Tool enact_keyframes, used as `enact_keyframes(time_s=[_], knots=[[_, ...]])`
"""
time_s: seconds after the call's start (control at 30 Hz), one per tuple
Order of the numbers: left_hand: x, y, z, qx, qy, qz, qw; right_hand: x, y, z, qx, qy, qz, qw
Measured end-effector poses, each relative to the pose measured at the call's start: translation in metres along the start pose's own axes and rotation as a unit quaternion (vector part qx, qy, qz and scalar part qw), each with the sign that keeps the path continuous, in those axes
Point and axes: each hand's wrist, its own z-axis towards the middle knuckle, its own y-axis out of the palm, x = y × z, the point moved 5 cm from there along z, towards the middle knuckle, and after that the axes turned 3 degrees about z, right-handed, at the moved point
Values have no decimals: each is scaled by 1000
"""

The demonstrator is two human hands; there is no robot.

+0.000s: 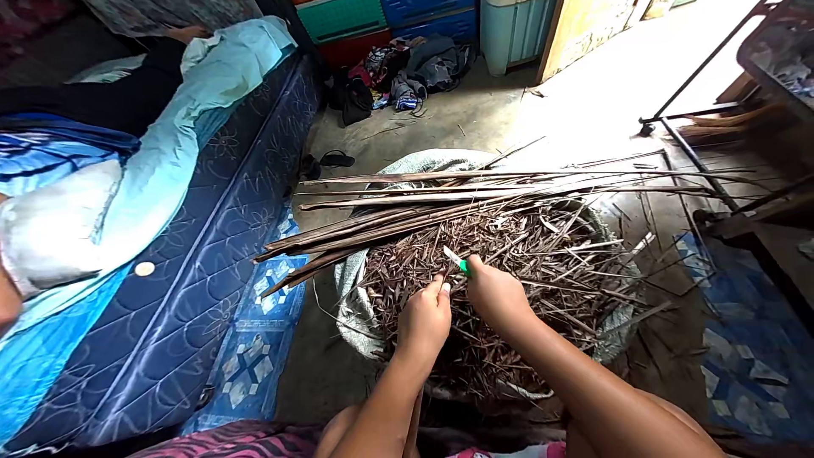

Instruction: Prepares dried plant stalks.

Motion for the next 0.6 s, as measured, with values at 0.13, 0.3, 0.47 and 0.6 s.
enact_keyframes(time_s=[0.13, 0.3, 0.47, 0.6], knots=[[1, -9, 0, 4, -14, 5, 1000, -11, 16, -13, -87, -41, 33, 995], [-4, -2, 0, -19, -13, 6, 1000, -6, 21, 5, 36, 7, -52, 998], [-6, -5, -5, 2, 0, -10, 1000, 0, -4, 3, 30, 17, -10, 999], [-1, -12, -8, 10, -3, 10, 1000, -13, 13, -16, -66, -24, 20, 997]])
